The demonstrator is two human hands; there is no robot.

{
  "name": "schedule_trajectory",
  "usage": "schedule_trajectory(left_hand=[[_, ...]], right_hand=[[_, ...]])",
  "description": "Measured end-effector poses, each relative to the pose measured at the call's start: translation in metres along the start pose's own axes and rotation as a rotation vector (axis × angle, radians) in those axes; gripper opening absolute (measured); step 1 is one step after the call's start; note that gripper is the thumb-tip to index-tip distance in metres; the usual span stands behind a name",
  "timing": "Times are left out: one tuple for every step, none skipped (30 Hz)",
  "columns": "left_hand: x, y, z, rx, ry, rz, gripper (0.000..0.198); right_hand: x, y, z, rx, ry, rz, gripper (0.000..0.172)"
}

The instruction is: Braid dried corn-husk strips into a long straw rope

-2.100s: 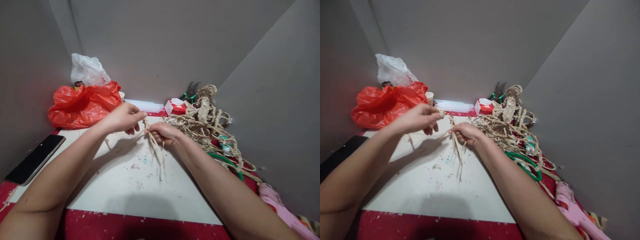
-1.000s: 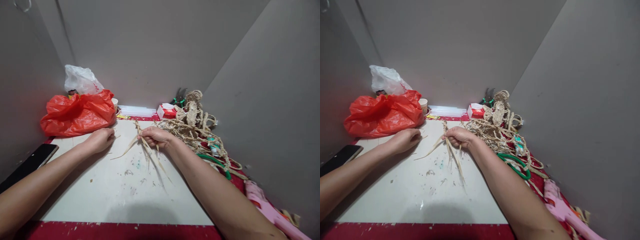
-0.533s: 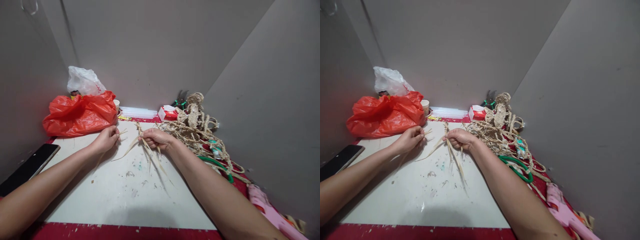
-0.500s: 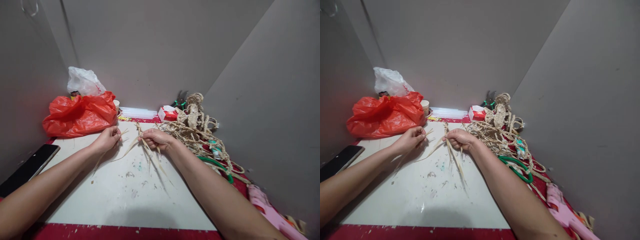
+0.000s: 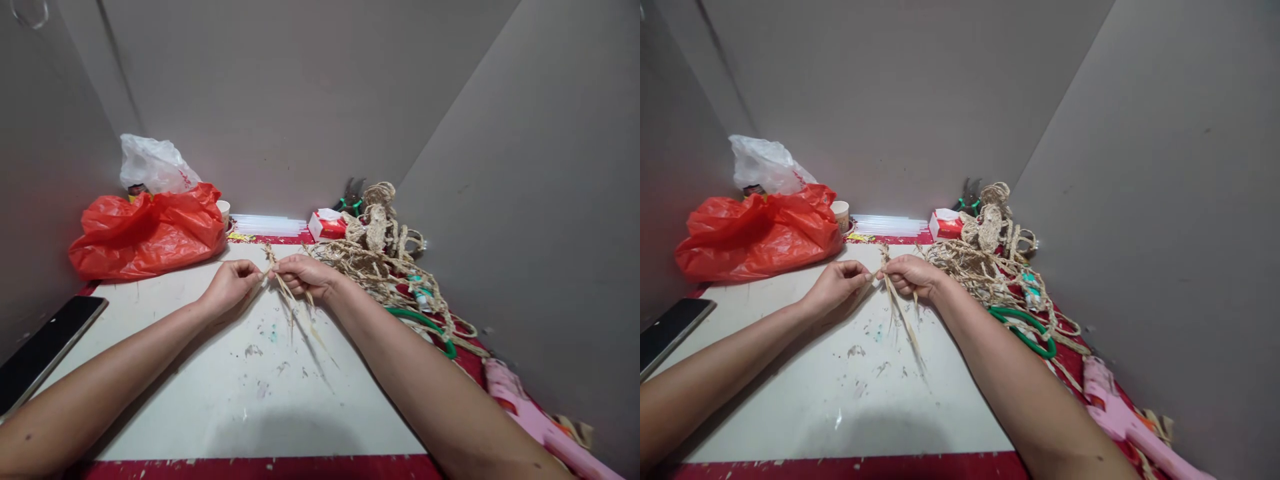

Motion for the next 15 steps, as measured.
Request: schedule_trajectory(left_hand=[[0.001,0.000,0.000,-0.003,0.000,0.020,0.022],[0.002,-0.001,0.000,-0.018,-0.003,0.061,0.022],[0.004,-0.003,-0.001,-0.051,-0.013,0.125,0.022],[0.008,-0.008,-0.001,-0.098,-0.033,0.207,0.021],[0.012,-0.012,-0.001,-0.149,-0.056,0.297,0.020],[0.015,-0.017,-0.001,-0.197,-0.077,0.384,0.019],[0.018,-0.021,-0.001,-0.240,-0.092,0.454,0.017],[0.019,-0.025,-0.001,-0.277,-0.100,0.496,0.016],[0.020,-0.028,-0.002,-0.304,-0.102,0.513,0.015],[0.019,-0.030,-0.002,-0.323,-0.098,0.516,0.015],[0.018,-0.032,-0.002,-0.337,-0.093,0.514,0.015],[0.018,-0.033,-0.003,-0.345,-0.090,0.514,0.017],[0.017,-0.033,-0.003,-0.346,-0.090,0.519,0.019],[0.017,-0.031,-0.004,-0.338,-0.092,0.528,0.021],[0.017,-0.030,-0.004,-0.324,-0.097,0.528,0.024]], right_hand=[[0.000,0.000,0.000,-0.001,0.001,0.000,0.013],[0.000,0.000,0.000,-0.003,0.001,0.000,0.013],[0.000,0.000,0.000,-0.003,0.002,0.001,0.012],[0.000,0.000,0.000,-0.003,0.001,0.003,0.012],[0.001,0.001,0.000,0.000,0.000,0.006,0.012],[0.001,0.001,0.000,0.003,-0.003,0.008,0.012],[0.001,0.001,0.000,0.006,-0.005,0.009,0.012],[0.001,0.001,0.000,0.008,-0.008,0.011,0.012],[0.001,0.001,0.000,0.009,-0.009,0.011,0.013],[0.001,0.001,0.000,0.010,-0.009,0.012,0.013],[0.001,0.001,0.000,0.008,-0.007,0.011,0.013],[0.001,0.001,0.000,0.007,-0.005,0.010,0.012],[0.001,0.002,0.000,0.008,-0.003,0.010,0.012],[0.000,0.002,0.000,0.011,-0.003,0.010,0.011],[0.000,0.003,0.000,0.014,-0.003,0.010,0.011]])
Point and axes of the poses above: each hand's wrist, its own z-axis away from the middle knuckle, its own x-axis out of the palm, y = z × x, the point moved 9 cm from there along -z, towards the middle knuckle, and after that the axes turned 1 degree about z, right-handed, at the moved point
